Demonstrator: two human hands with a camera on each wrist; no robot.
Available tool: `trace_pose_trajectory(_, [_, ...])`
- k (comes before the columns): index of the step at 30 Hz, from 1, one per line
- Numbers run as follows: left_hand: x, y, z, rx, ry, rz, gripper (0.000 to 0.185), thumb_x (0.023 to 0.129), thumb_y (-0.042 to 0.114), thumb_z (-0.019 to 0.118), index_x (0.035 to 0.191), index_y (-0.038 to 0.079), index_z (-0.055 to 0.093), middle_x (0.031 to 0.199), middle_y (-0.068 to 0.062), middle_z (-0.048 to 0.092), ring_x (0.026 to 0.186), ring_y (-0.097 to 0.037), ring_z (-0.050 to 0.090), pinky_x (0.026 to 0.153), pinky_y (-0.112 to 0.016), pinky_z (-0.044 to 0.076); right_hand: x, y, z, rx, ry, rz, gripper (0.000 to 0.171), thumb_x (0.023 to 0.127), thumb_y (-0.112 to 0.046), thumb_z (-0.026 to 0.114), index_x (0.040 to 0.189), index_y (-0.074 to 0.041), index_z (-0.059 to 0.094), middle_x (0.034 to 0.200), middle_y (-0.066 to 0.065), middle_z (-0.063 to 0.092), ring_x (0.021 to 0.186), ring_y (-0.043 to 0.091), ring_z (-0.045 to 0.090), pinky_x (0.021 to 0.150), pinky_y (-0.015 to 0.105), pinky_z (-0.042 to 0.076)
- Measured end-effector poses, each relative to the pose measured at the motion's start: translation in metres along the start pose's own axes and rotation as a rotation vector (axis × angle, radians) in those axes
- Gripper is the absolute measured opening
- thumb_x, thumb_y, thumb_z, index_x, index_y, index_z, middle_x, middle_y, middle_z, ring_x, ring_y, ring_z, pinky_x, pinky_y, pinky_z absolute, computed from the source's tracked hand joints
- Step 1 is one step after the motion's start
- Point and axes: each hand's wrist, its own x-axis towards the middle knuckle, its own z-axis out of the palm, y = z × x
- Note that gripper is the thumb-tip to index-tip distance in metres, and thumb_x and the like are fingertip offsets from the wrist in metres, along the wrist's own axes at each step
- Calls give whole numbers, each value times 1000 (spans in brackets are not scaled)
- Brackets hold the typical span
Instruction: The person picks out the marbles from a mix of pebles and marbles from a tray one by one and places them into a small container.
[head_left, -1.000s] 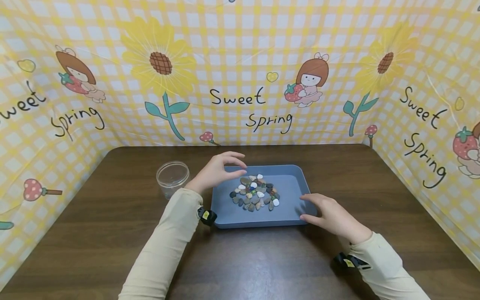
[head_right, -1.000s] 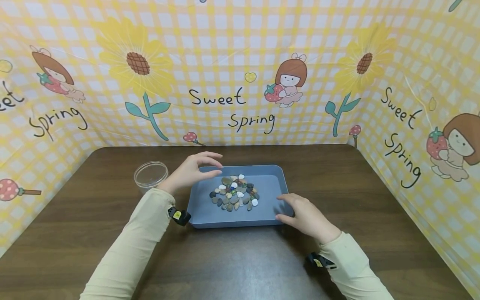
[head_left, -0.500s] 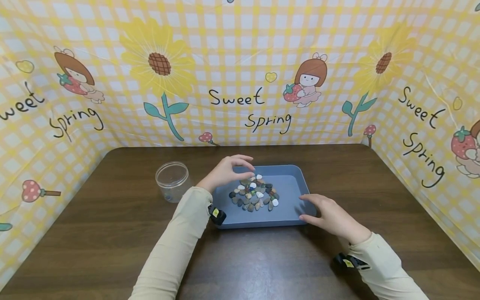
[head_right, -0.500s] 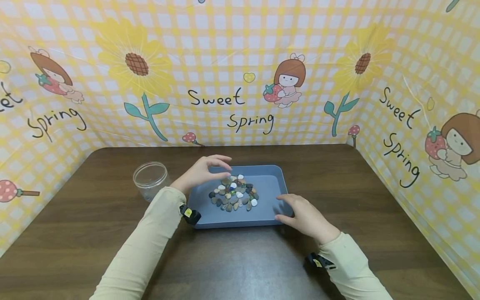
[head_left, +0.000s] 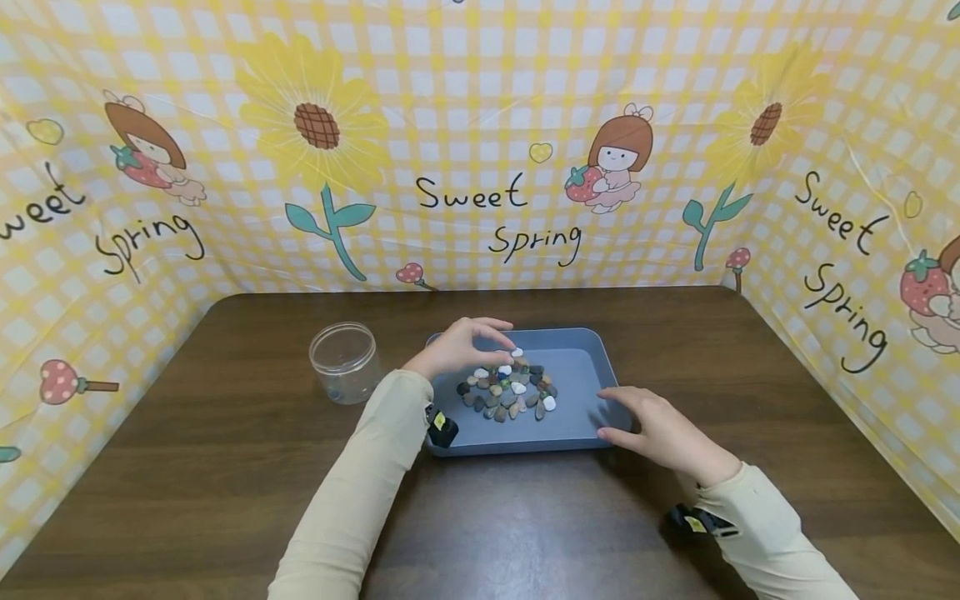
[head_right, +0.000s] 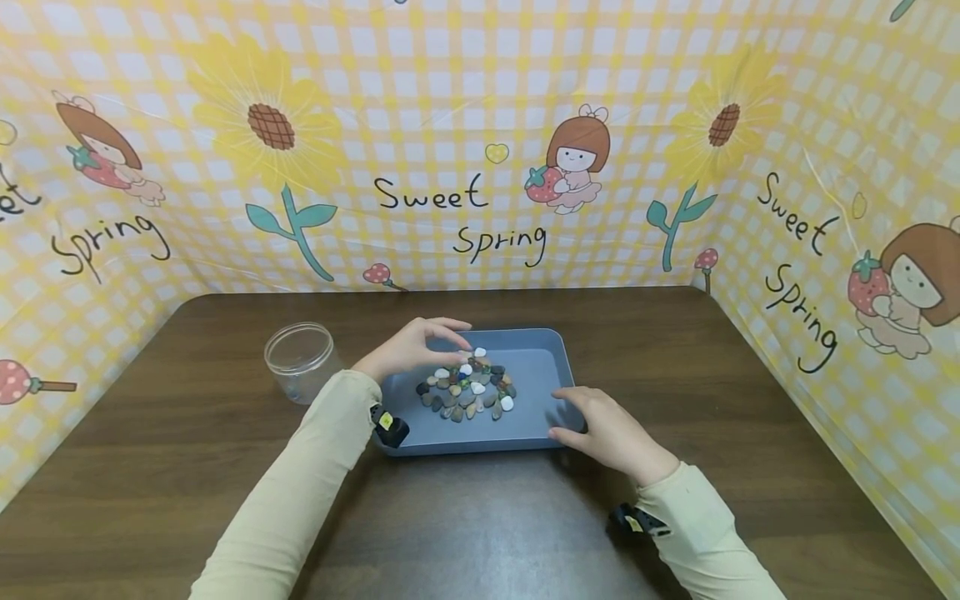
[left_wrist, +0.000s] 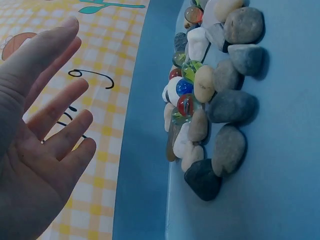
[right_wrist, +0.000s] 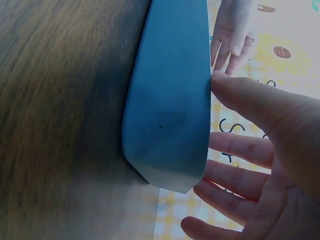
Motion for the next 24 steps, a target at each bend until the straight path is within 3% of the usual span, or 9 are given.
trace_pose_trajectory(10, [3, -2, 1, 27, -74, -53, 24, 83, 21, 70, 103, 9, 72, 143, -9, 46, 139, -27, 34, 113, -52, 26, 1, 2, 2, -2, 10, -12, 50, 83, -27, 70, 122, 1, 57, 121, 19, 62, 114, 34, 57, 95, 50, 46])
trace_pose_trajectory(18, [4, -9, 5, 40, -121, -39, 25, 85, 19, 69, 106, 6, 71, 144, -10, 45, 140, -26, 32, 114, -51, 26, 2, 3, 4, 5, -6, 11, 52, 83, -28, 70, 123, 1, 57, 123, 18, 61, 116, 35, 55, 96, 50, 45])
trace_pose_trajectory(24, [6, -14, 10, 38, -129, -64, 22, 83, 19, 70, 102, 8, 72, 143, -7, 47, 140, -26, 33, 113, -49, 29, 1, 3, 4, 6, -3, 5, 51, 82, -26, 70, 123, 2, 57, 123, 19, 61, 115, 35, 55, 96, 51, 45])
